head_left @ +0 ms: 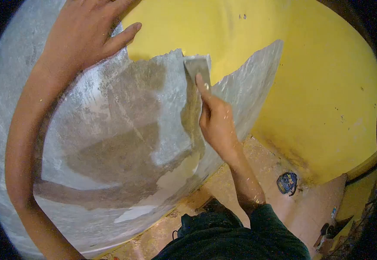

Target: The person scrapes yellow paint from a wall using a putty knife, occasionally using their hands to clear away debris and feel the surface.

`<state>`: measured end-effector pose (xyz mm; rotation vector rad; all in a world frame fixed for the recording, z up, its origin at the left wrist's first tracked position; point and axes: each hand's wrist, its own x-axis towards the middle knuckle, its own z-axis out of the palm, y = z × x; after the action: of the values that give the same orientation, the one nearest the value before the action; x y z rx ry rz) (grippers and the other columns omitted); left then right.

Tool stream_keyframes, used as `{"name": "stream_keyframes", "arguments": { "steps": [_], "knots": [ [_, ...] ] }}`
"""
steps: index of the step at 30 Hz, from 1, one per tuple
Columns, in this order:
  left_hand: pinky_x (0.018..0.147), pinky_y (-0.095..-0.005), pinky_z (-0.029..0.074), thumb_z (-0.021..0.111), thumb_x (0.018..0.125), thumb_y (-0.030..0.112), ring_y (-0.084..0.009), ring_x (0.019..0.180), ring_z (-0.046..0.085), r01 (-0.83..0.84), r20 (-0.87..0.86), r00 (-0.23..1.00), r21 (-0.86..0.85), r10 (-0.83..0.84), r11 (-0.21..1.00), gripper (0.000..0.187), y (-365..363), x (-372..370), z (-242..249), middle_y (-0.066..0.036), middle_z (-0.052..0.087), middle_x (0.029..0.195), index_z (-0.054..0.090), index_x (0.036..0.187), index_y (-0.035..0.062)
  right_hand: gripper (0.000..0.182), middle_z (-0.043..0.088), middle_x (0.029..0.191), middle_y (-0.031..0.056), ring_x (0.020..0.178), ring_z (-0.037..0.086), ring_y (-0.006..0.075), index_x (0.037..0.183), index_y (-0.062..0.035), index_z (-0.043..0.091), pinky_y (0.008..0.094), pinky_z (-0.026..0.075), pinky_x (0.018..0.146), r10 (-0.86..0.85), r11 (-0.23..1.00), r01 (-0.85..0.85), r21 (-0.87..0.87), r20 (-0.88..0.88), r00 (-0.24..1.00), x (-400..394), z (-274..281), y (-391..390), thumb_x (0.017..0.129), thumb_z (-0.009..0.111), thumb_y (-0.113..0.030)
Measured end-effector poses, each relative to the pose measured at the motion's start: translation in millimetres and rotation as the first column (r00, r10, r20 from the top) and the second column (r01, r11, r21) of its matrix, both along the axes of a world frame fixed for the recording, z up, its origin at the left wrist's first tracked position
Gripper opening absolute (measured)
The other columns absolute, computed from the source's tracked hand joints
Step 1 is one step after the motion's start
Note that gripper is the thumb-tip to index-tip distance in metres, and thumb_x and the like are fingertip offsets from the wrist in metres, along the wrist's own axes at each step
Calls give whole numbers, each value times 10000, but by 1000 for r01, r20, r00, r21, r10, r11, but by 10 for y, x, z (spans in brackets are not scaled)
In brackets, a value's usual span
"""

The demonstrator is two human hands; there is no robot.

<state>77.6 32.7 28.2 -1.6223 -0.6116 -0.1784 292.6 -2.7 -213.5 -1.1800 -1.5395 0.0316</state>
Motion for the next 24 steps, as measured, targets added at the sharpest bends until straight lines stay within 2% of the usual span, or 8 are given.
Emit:
{"name": "stream_keyframes", "arguments": {
  "steps": [5, 8, 11, 15, 18, 21, 23, 24],
  "knots": [
    [1304, -579, 197, 517, 1003, 526, -386, 1575, 277, 57, -11, 998, -10, -58, 998, 716, 39, -32, -11, -238, 375, 1646, 471, 1554, 72, 686, 574, 793, 316, 642, 576, 425, 1562, -148, 521, 415, 500, 667, -37, 998, 36, 51, 16, 999, 11, 122, 100, 928, 542, 113],
    [1306, -577, 195, 512, 1005, 524, -388, 1573, 279, 82, -4, 997, 8, -82, 997, 714, 48, -37, -31, -239, 377, 1644, 472, 1554, 70, 695, 574, 788, 316, 639, 568, 428, 1565, -148, 519, 416, 500, 671, 12, 999, -12, 32, -14, 1000, -31, -91, 42, 924, 540, 120],
    [1305, -582, 194, 510, 1006, 523, -388, 1572, 283, -23, 9, 1000, -2, 23, 1000, 713, -35, -9, -35, -239, 378, 1644, 472, 1554, 68, 700, 572, 784, 322, 640, 566, 436, 1568, -142, 514, 428, 504, 675, 10, 998, -8, 57, -29, 1000, -68, -57, 31, 921, 540, 123],
    [1303, -583, 197, 507, 1010, 530, -387, 1570, 288, 70, -4, 998, -24, -70, 997, 715, 18, -69, -22, -238, 383, 1641, 471, 1556, 69, 695, 559, 769, 318, 642, 568, 431, 1570, -135, 507, 423, 497, 671, -27, 997, 26, 79, 22, 999, -73, 84, 42, 925, 537, 121],
    [1306, -578, 191, 502, 1015, 534, -385, 1572, 284, 66, 16, 998, -32, -65, 997, 715, -11, -67, -50, -240, 378, 1643, 469, 1557, 69, 690, 563, 779, 315, 655, 577, 421, 1573, -133, 501, 408, 491, 678, 31, 999, -31, -22, -12, 999, -109, -147, -11, 931, 523, 119],
    [1311, -570, 179, 495, 1019, 539, -379, 1577, 277, 43, 7, 999, -43, -43, 998, 718, -18, -67, -64, -236, 366, 1653, 464, 1562, 71, 665, 545, 780, 316, 656, 583, 415, 1577, -135, 497, 402, 489, 684, 45, 997, -39, 71, -76, 996, -100, -5, 88, 958, 499, 106],
    [1314, -564, 173, 492, 1020, 543, -373, 1581, 272, 33, -3, 999, -41, -33, 999, 721, -6, -68, -118, -231, 359, 1661, 459, 1567, 73, 622, 596, 760, 268, 606, 566, 341, 1584, -146, 496, 395, 488, 664, 19, 994, -11, 108, -73, 997, -61, 53, 157, 1003, 481, 74],
    [1320, -555, 148, 620, 942, 499, -358, 1594, 252, 64, 72, 996, -111, -56, 992, 773, 36, -59, -194, -169, 342, 1690, 446, 1583, 105, 622, 596, 760, 268, 606, 566, 341, 1584, -146, 496, 395, 488, 664, 21, 994, -12, 111, -78, 997, -19, -27, 189, 1003, 481, 74]
  ]
}}
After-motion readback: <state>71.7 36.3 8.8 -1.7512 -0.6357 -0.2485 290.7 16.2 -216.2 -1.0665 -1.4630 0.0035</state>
